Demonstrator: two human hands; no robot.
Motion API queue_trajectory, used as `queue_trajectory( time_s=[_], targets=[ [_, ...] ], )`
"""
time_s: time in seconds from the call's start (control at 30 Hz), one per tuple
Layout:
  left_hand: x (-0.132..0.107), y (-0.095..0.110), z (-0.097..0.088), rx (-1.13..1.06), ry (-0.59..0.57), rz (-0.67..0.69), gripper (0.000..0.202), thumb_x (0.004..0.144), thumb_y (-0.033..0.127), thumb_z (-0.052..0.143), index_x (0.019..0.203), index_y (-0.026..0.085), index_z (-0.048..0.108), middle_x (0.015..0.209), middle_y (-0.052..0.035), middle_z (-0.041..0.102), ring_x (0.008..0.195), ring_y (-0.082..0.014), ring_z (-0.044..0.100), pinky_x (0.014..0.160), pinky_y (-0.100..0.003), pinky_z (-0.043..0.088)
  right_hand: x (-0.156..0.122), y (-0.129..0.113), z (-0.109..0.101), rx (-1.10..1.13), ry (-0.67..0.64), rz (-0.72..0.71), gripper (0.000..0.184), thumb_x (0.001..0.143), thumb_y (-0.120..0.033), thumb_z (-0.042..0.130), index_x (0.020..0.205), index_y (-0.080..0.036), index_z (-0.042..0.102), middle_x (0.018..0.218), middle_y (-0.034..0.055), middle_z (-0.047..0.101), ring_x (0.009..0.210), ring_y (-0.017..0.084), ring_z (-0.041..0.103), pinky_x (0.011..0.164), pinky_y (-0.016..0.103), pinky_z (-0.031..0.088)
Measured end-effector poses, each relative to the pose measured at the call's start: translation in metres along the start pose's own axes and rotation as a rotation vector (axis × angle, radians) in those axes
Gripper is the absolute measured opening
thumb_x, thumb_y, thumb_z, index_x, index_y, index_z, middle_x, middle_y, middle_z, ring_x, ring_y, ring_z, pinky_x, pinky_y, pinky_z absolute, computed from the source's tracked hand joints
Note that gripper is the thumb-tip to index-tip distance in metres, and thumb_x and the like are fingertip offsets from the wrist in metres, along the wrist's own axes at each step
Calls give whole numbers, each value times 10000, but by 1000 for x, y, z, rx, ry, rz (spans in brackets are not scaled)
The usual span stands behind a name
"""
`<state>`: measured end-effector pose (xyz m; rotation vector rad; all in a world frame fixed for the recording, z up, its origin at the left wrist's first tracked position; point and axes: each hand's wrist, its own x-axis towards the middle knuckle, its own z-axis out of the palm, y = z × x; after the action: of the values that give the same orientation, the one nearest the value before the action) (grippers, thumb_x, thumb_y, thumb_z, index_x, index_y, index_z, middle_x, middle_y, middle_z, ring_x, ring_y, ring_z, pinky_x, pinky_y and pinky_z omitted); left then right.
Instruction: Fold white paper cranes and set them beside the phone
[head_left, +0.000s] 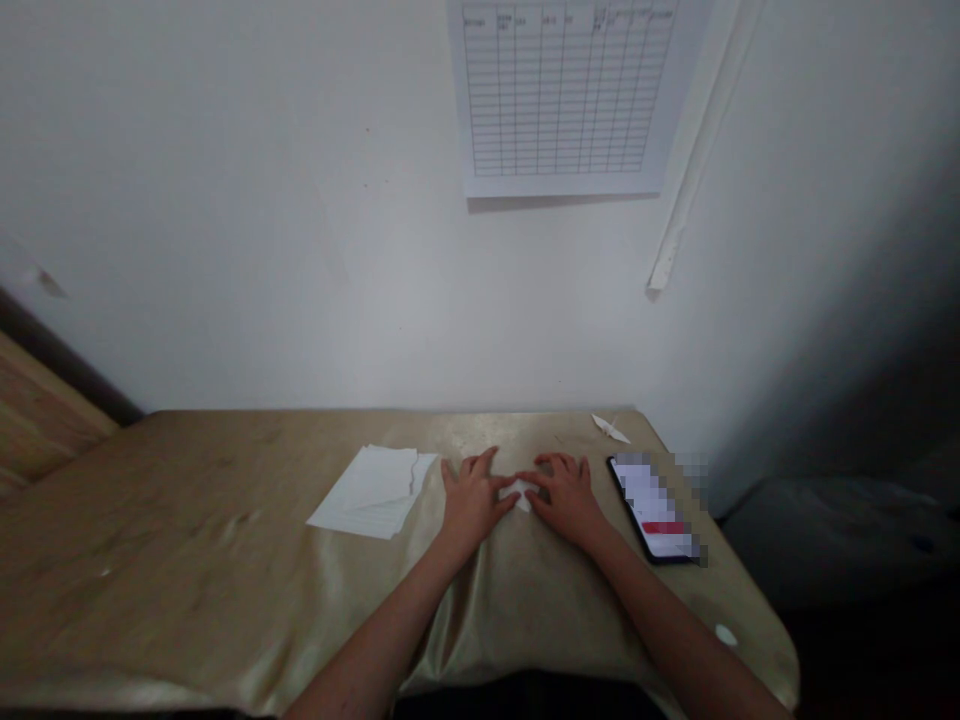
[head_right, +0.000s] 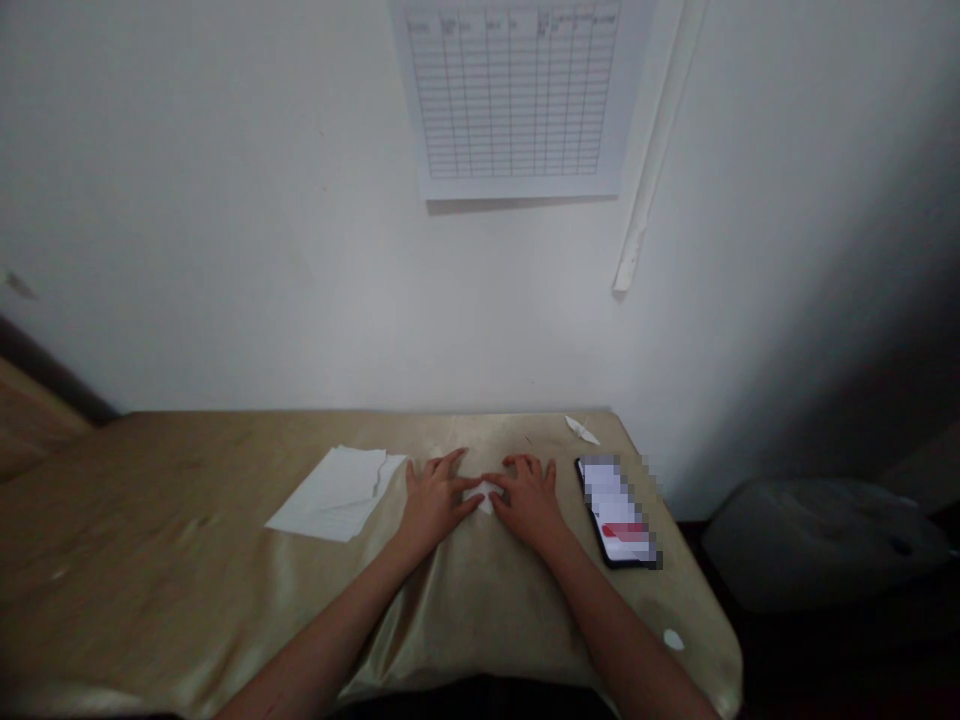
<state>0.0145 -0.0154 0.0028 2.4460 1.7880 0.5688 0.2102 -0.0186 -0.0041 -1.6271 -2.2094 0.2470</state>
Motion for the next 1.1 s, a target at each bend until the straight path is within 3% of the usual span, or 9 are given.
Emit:
queue_trajectory(
  time_s=[0.23, 0.47, 0.9, 1.1],
  targets=[
    [0, 1, -1, -21, 4, -28, 280, 816, 510, 755, 1085, 436, 780, 1529, -20, 508, 1350, -384, 467, 1165, -781, 32, -1, -3, -10, -75, 39, 13, 248, 895, -448, 676, 1127, -397, 746, 1295, 86, 584, 1340, 332, 408, 1174, 715, 7],
    [-1, 0, -1, -17, 2, -38, 286, 820, 512, 749, 1090, 427, 781, 1536, -19, 501, 1346, -386, 468, 1166, -781, 39, -3, 1, -19, -108, 54, 22, 168, 876, -450, 705, 890, -297, 773, 1180, 81, 618, 1293, 309, 455, 1184, 695, 5],
    [-4, 3, 6, -3, -7, -73, 331, 829, 543, 728, 1134, 418, 757, 1552, -56, 474, 1395, -357, 438, 1160, -776, 100, -1, 2, -16, -56, 23, 72, 196, 910, -431, 658, 862, -262, 745, 1119, 74, 631, 1235, 281, 508, 1189, 674, 67],
    [-3, 3, 11, -30, -49, -81, 360, 859, 485, 708, 1218, 462, 702, 1559, -67, 453, 1428, -355, 400, 1145, -789, 106, -1, 4, -14, -31, 20, 48, 201, 904, -416, 668, 820, -242, 721, 1086, 61, 633, 1213, 273, 518, 1192, 650, 81]
  ],
)
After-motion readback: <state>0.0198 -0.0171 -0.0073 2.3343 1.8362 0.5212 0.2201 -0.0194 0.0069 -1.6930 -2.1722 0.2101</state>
